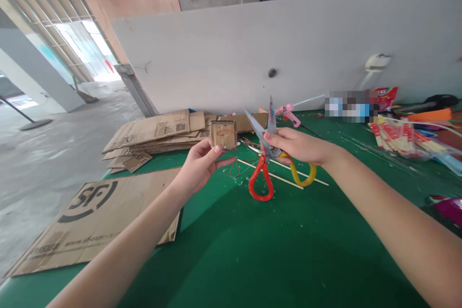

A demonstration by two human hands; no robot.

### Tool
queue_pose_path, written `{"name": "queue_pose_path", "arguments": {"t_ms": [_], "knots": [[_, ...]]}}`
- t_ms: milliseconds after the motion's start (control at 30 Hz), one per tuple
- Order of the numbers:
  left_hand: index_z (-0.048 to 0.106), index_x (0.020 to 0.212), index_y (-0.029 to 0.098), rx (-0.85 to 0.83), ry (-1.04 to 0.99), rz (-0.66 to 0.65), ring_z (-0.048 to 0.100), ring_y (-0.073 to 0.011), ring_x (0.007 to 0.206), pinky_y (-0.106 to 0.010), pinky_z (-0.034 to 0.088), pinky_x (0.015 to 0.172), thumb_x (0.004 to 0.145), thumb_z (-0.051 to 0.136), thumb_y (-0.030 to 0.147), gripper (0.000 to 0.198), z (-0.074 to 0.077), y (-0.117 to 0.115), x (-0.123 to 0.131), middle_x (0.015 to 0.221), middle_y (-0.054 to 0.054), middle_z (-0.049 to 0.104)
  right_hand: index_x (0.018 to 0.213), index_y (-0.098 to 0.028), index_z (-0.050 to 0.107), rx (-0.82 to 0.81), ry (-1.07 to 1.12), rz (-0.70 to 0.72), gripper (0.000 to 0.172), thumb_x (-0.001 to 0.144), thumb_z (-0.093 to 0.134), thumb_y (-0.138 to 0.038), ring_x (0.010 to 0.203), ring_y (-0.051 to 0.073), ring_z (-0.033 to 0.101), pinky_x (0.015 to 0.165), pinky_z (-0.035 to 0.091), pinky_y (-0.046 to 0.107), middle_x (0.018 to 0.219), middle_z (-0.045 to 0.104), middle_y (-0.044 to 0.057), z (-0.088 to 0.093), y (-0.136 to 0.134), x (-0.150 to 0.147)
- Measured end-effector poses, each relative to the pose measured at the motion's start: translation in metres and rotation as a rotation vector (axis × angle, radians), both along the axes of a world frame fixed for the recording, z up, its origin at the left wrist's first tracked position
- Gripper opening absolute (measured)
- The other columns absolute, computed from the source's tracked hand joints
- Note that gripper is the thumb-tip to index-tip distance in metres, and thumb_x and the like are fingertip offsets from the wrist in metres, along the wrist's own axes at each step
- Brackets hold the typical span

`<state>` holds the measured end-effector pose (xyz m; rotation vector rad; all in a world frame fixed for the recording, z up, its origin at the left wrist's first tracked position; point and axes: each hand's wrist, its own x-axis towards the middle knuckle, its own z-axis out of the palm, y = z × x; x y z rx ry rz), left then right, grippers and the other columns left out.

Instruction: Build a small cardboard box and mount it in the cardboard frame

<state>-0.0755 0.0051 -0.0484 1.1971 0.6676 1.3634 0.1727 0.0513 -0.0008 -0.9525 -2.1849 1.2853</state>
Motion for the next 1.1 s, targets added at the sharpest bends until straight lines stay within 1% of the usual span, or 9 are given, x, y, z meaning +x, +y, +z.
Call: {"name": "queue_pose_path", "arguments": {"t_ms": [100, 200, 333, 433, 533, 633, 733, 867, 1100], "knots": [[0.064, 0.084, 0.017, 0.028, -0.007, -0.034, 0.065, -0.0211, 0.100, -0.046, 0.056, 0.089, 0.073, 0.077, 0.035, 0.025, 0.000, -0.001, 0.000, 0.098, -0.004, 0.068, 0.089, -0.018, 0.056, 0.077, -0.170, -0.078, 0.051, 0.088, 0.040, -0.066, 0.049, 0.008, 0.045, 0.049, 0.036, 0.026, 0.070, 0.052, -0.001, 0.013, -0.007, 0.003], [0.064, 0.086, 0.017, 0.048, -0.010, -0.052, 0.066, -0.0212, 0.100, -0.043, 0.057, 0.089, 0.073, 0.077, 0.034, 0.026, 0.000, -0.001, 0.001, 0.099, -0.003, 0.068, 0.085, -0.020, 0.055, 0.132, -0.335, -0.145, 0.052, 0.086, 0.040, -0.070, 0.052, 0.011, 0.049, 0.050, 0.036, 0.026, 0.063, 0.048, -0.002, 0.025, -0.016, 0.005], [0.064, 0.089, 0.018, 0.065, -0.016, -0.052, 0.065, -0.0208, 0.103, -0.039, 0.057, 0.089, 0.074, 0.076, 0.032, 0.024, 0.003, -0.002, 0.002, 0.102, -0.003, 0.068, 0.077, -0.020, 0.054, 0.188, -0.471, -0.113, 0.052, 0.087, 0.039, -0.069, 0.055, 0.014, 0.052, 0.053, 0.035, 0.027, 0.057, 0.049, -0.002, 0.038, -0.026, 0.006], [0.063, 0.092, 0.019, 0.063, -0.005, -0.052, 0.065, -0.0214, 0.103, -0.042, 0.056, 0.091, 0.074, 0.076, 0.031, 0.025, 0.007, -0.006, 0.005, 0.104, -0.003, 0.068, 0.074, -0.020, 0.052, 0.216, -0.539, -0.126, 0.054, 0.088, 0.034, -0.069, 0.054, 0.014, 0.053, 0.054, 0.035, 0.028, 0.054, 0.050, -0.002, 0.042, -0.030, 0.007], [0.062, 0.096, 0.020, 0.063, 0.013, -0.052, 0.064, -0.0231, 0.105, -0.046, 0.054, 0.094, 0.073, 0.077, 0.031, 0.030, 0.010, -0.009, 0.006, 0.105, -0.004, 0.067, 0.071, -0.020, 0.050, 0.226, -0.614, -0.154, 0.056, 0.088, 0.031, -0.071, 0.049, 0.013, 0.050, 0.051, 0.032, 0.029, 0.054, 0.053, -0.001, 0.044, -0.033, 0.007], [0.061, 0.099, 0.021, 0.074, 0.025, -0.049, 0.064, -0.0229, 0.106, -0.047, 0.054, 0.094, 0.073, 0.077, 0.030, 0.032, 0.010, -0.010, 0.007, 0.104, -0.003, 0.067, 0.069, -0.020, 0.049, 0.230, -0.644, -0.160, 0.057, 0.087, 0.031, -0.071, 0.047, 0.013, 0.050, 0.050, 0.030, 0.029, 0.054, 0.054, 0.000, 0.046, -0.036, 0.005], [0.062, 0.099, 0.022, 0.101, 0.034, -0.057, 0.063, -0.0217, 0.105, -0.047, 0.054, 0.093, 0.074, 0.076, 0.028, 0.029, 0.007, -0.008, 0.007, 0.103, -0.003, 0.067, 0.067, -0.020, 0.047, 0.244, -0.643, -0.171, 0.057, 0.088, 0.030, -0.071, 0.048, 0.014, 0.052, 0.052, 0.030, 0.030, 0.053, 0.054, 0.000, 0.048, -0.038, 0.004], [0.065, 0.100, 0.023, 0.122, 0.038, -0.067, 0.062, -0.0198, 0.103, -0.046, 0.055, 0.093, 0.076, 0.074, 0.026, 0.026, 0.006, -0.007, 0.006, 0.105, -0.002, 0.066, 0.064, -0.020, 0.045, 0.268, -0.663, -0.183, 0.056, 0.090, 0.028, -0.067, 0.050, 0.015, 0.054, 0.055, 0.034, 0.030, 0.050, 0.052, 0.000, 0.050, -0.040, 0.003], [0.065, 0.106, 0.024, 0.113, 0.065, -0.056, 0.061, -0.0203, 0.102, -0.045, 0.056, 0.089, 0.077, 0.073, 0.026, 0.031, 0.007, -0.008, 0.008, 0.108, -0.004, 0.065, 0.065, -0.021, 0.049, 0.312, -0.665, -0.177, 0.054, 0.091, 0.032, -0.064, 0.055, 0.018, 0.055, 0.062, 0.038, 0.031, 0.046, 0.045, -0.002, 0.049, -0.040, 0.004]]}}
